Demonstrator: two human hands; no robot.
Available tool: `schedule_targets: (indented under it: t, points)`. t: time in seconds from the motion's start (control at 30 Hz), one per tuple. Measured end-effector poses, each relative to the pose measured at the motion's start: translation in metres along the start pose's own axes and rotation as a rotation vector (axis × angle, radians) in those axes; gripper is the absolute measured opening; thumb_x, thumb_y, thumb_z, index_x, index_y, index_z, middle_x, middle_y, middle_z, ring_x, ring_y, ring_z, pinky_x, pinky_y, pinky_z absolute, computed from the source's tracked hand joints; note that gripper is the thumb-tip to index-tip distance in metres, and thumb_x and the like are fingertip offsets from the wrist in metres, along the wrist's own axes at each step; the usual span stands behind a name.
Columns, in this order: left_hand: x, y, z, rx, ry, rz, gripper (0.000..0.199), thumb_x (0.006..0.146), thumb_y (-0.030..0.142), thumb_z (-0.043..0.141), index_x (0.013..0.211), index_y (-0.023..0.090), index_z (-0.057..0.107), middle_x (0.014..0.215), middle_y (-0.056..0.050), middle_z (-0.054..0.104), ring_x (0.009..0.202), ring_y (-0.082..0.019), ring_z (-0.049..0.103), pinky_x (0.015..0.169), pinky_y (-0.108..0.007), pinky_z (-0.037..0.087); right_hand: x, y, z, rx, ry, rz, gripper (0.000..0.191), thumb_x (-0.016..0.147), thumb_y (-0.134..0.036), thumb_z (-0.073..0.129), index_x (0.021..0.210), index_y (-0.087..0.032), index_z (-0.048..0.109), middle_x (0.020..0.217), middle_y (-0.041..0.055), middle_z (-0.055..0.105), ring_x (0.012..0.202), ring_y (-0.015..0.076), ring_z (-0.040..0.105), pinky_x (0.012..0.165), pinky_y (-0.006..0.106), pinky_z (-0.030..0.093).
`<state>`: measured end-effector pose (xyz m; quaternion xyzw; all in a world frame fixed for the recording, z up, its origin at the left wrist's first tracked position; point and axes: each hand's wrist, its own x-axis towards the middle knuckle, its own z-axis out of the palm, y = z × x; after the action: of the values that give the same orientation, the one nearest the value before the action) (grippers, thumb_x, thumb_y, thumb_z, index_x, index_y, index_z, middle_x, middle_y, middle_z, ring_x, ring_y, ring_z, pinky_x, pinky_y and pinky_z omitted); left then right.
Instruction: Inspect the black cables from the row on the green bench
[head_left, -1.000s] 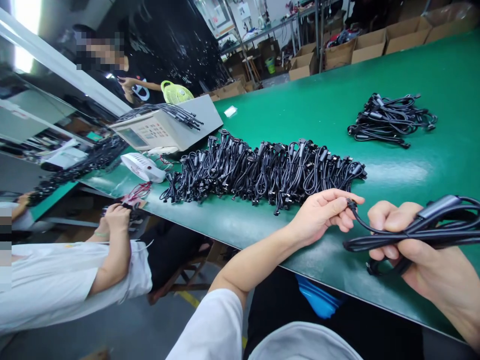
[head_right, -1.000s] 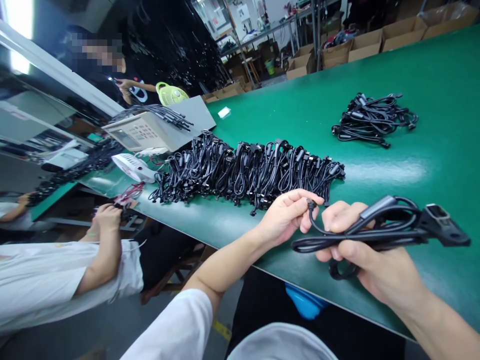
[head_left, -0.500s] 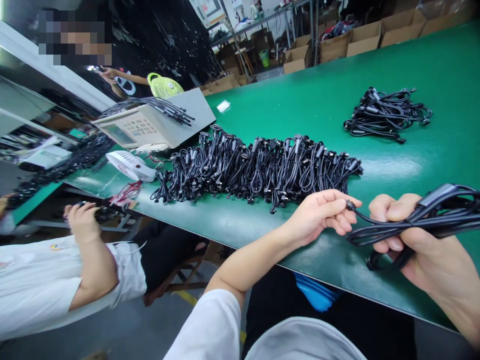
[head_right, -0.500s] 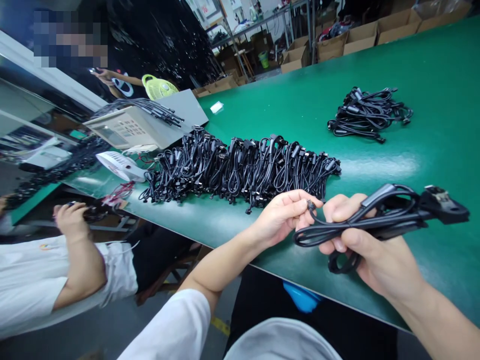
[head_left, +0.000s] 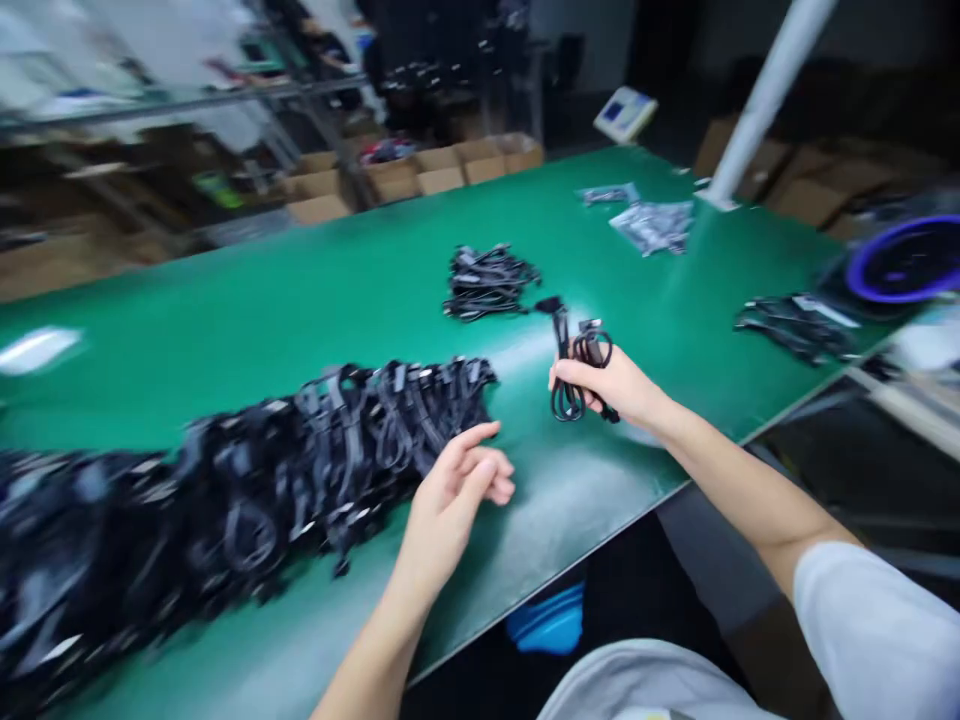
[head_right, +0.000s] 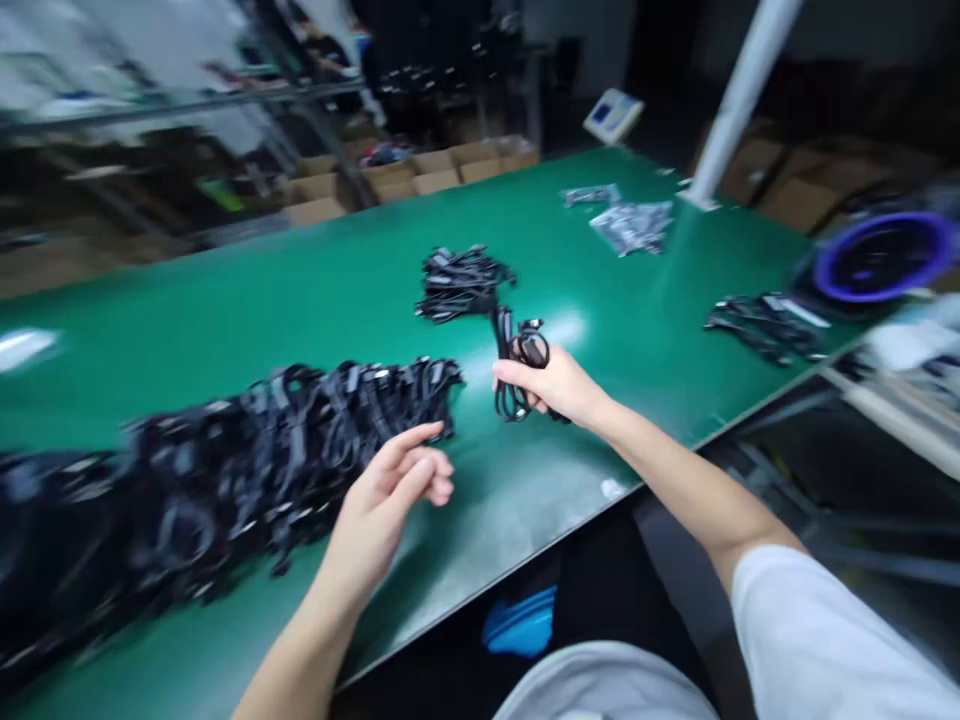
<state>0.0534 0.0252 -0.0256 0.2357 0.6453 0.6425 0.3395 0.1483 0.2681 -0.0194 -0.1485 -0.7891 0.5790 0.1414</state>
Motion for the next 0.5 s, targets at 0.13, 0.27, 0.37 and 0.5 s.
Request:
schedule_targets:
  t: [0.13, 0.27, 0.37, 0.5]
  points:
    - [-0.005, 0.003, 0.004, 0.065, 0.01, -0.008, 0.047, 0.092, 0.044, 0.072, 0.13, 0.018, 0.059, 0.089, -0.001, 0.069, 0.073, -0.014, 0.064, 0.068, -0.026, 0.058, -0.043, 0.027, -0.108, -0.945, 0.251, 0.253, 0.03, 0.097, -0.046, 0.065, 0.093, -0.017, 0.072, 0.097, 0.0077, 0.073, 0.091, 0.0223, 0.066, 0.073, 0.028, 0.044]
    - [-0.014, 0.006, 0.009, 0.072, 0.043, -0.002, 0.042, 0.093, 0.041, 0.069, 0.127, 0.018, 0.062, 0.091, -0.001, 0.069, 0.075, -0.014, 0.063, 0.071, -0.026, 0.057, -0.089, 0.039, -0.211, -1.175, 0.511, 0.465, 0.018, 0.093, -0.013, 0.056, 0.095, -0.008, 0.074, 0.113, 0.0224, 0.07, 0.106, 0.0298, 0.062, 0.079, 0.033, 0.039]
    - [-0.011, 0.001, 0.009, 0.095, -0.004, 0.006, 0.039, 0.095, 0.041, 0.068, 0.126, 0.017, 0.064, 0.091, -0.002, 0.069, 0.076, -0.014, 0.064, 0.072, -0.027, 0.057, -0.107, 0.044, -0.263, -1.172, 0.65, 0.556, 0.016, 0.092, -0.012, 0.06, 0.086, -0.006, 0.073, 0.107, 0.0233, 0.07, 0.09, 0.0211, 0.059, 0.075, 0.032, 0.034]
    - [-0.004, -0.006, 0.008, 0.149, -0.076, 0.024, 0.038, 0.095, 0.042, 0.066, 0.122, 0.015, 0.064, 0.091, -0.003, 0.07, 0.075, -0.015, 0.067, 0.073, -0.028, 0.058, -0.12, 0.041, -0.271, -0.955, 0.715, 0.492, 0.03, 0.087, -0.022, 0.07, 0.059, -0.016, 0.058, 0.073, 0.0052, 0.063, 0.061, 0.0112, 0.036, 0.064, 0.033, 0.028]
